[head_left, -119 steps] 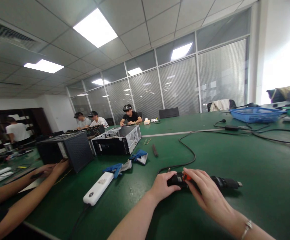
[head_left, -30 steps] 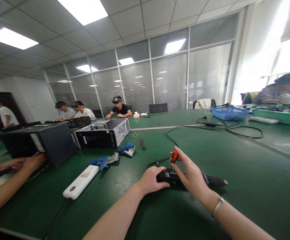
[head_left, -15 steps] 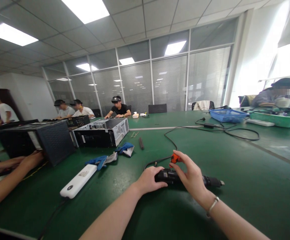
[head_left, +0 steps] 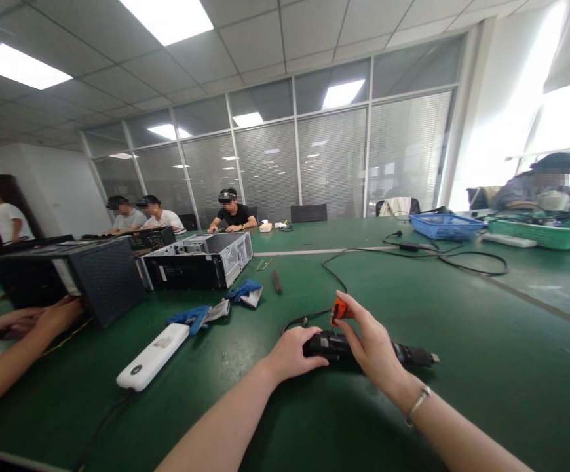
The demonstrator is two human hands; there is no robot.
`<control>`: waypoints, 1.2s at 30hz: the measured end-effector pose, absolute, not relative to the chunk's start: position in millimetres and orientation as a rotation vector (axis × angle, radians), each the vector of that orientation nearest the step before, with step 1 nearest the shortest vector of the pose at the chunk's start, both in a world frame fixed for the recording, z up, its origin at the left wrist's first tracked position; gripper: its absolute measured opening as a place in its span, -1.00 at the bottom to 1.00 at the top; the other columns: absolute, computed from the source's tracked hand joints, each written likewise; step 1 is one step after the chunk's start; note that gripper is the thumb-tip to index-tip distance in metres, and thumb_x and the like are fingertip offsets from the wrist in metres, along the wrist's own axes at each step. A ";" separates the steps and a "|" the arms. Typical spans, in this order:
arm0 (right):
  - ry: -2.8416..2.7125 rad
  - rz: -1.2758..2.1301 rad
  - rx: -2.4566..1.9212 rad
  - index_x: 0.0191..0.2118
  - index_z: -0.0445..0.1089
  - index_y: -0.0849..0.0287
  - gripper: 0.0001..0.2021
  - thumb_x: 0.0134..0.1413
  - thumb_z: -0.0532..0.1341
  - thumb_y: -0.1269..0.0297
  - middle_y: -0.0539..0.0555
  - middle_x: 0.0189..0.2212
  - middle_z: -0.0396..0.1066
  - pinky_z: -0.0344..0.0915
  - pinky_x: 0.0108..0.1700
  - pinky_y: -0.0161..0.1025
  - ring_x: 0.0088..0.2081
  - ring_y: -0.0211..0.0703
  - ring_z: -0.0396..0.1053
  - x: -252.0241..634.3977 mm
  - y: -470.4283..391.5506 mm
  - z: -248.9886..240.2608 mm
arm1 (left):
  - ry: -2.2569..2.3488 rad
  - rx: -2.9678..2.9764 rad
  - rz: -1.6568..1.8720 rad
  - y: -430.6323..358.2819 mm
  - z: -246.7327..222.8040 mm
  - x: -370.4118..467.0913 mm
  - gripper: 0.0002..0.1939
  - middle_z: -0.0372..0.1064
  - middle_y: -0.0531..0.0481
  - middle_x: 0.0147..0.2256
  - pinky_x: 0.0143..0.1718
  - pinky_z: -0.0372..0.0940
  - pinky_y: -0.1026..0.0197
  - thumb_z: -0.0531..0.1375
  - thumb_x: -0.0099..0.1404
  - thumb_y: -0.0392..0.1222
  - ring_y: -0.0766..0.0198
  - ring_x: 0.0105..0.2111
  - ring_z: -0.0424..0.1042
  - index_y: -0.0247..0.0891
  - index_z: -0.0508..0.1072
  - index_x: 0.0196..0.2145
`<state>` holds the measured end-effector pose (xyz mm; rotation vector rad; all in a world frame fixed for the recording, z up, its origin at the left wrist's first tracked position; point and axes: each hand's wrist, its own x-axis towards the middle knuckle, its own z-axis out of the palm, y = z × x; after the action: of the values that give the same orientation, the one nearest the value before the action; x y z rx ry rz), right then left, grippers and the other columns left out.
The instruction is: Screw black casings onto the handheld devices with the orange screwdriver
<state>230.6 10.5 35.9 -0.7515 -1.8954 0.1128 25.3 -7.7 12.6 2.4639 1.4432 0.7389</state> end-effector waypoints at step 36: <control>-1.877 0.066 -0.714 0.24 0.09 0.09 -0.55 0.26 0.05 0.27 0.16 -0.09 0.41 0.44 -0.11 -0.12 -0.13 -0.07 0.44 231.6 10.9 34.5 | 1.421 2.480 0.727 -9.4 16.2 25.9 -0.45 0.46 -0.06 -0.14 -0.13 0.28 0.19 0.34 0.12 0.04 0.08 -0.17 0.44 -0.20 0.36 0.03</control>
<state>231.6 10.9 34.5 -0.7140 -1.8771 0.0663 25.9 -9.4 16.2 2.4799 1.4214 0.7272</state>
